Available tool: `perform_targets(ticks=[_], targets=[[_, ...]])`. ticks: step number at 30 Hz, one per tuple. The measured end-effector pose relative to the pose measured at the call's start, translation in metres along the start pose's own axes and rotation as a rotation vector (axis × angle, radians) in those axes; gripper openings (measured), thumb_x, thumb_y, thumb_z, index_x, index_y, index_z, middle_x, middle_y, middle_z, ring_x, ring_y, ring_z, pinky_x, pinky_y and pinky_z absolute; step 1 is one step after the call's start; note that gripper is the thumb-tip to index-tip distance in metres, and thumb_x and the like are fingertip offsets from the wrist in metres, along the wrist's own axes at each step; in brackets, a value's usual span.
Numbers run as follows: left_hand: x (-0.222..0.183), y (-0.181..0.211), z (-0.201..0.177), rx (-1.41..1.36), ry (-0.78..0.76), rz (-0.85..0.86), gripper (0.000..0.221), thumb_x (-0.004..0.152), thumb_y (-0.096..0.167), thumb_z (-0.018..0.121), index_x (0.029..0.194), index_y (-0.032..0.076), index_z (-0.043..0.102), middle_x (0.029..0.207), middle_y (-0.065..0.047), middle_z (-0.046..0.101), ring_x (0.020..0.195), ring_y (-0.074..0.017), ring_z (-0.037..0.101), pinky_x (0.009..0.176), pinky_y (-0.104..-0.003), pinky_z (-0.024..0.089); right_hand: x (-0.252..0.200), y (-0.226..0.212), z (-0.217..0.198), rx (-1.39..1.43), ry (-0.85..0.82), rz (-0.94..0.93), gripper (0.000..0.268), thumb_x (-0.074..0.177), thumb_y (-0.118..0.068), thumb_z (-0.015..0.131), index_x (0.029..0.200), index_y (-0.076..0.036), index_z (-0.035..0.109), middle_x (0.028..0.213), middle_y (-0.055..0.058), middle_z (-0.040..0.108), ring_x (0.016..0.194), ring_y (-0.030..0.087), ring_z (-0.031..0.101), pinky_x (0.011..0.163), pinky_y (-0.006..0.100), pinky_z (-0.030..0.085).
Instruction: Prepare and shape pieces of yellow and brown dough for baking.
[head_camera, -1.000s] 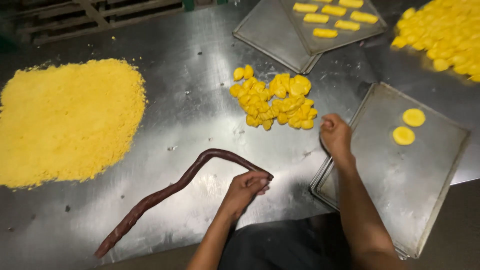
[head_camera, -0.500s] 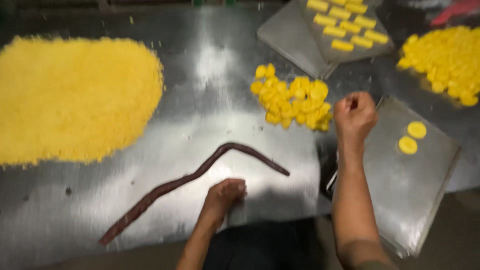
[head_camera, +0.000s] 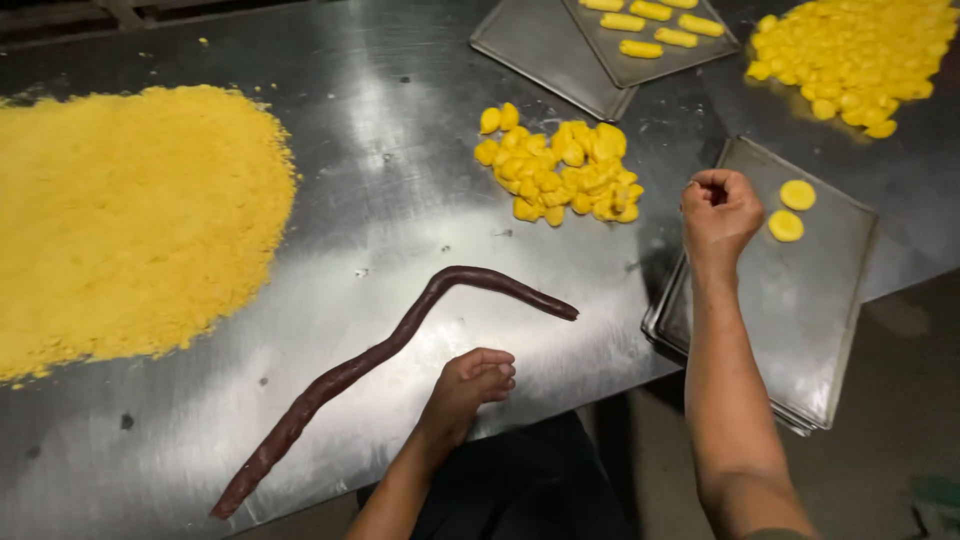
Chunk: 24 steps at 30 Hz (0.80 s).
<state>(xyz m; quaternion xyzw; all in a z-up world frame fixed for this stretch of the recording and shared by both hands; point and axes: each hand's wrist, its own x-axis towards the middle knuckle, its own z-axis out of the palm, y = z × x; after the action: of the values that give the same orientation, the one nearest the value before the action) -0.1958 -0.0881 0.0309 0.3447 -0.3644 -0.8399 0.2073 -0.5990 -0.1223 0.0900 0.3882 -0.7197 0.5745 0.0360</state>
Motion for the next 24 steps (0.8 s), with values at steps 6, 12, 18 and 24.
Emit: perform_targets(ticks=[6, 12, 18, 24], targets=[[0.012, 0.007, 0.037, 0.068, -0.05, -0.049, 0.027, 0.093, 0.016, 0.07, 0.115, 0.002, 0.07, 0.099, -0.005, 0.073, 0.088, -0.0135, 0.069, 0.08, -0.027, 0.057, -0.008, 0.079, -0.009, 0.097, -0.274, 0.167, 0.012, 0.096, -0.009, 0.065, 0.102, -0.003, 0.073, 0.088, 0.001, 0.071, 0.075, 0.007, 0.064, 0.066, 0.024, 0.053], [0.042, -0.022, 0.056, 0.008, 0.111, -0.106, 0.023, 0.093, 0.012, 0.068, 0.113, 0.001, 0.071, 0.096, -0.008, 0.073, 0.085, -0.015, 0.07, 0.077, -0.029, 0.058, -0.017, 0.058, 0.057, -0.299, -0.254, -0.413, 0.055, 0.067, -0.018, 0.086, 0.114, 0.006, 0.073, 0.1, 0.027, 0.066, 0.092, 0.041, 0.065, 0.081, 0.048, 0.055], [0.067, -0.025, 0.098, -0.059, 0.169, -0.005, 0.021, 0.095, 0.011, 0.067, 0.113, -0.001, 0.07, 0.096, -0.009, 0.074, 0.085, -0.0167, 0.071, 0.079, -0.031, 0.059, 0.03, 0.142, 0.079, -0.039, -0.201, -0.256, 0.021, 0.096, -0.006, 0.063, 0.113, -0.003, 0.075, 0.102, 0.017, 0.075, 0.094, 0.029, 0.075, 0.085, 0.036, 0.058], [0.079, -0.027, 0.128, -0.163, 0.3, 0.167, 0.032, 0.095, 0.012, 0.068, 0.124, -0.002, 0.065, 0.107, -0.012, 0.073, 0.094, -0.0198, 0.071, 0.084, -0.035, 0.06, 0.031, -0.008, -0.01, 0.109, -0.425, -0.278, 0.016, 0.094, -0.001, 0.065, 0.108, 0.001, 0.073, 0.09, 0.014, 0.07, 0.077, 0.022, 0.067, 0.071, 0.032, 0.054]])
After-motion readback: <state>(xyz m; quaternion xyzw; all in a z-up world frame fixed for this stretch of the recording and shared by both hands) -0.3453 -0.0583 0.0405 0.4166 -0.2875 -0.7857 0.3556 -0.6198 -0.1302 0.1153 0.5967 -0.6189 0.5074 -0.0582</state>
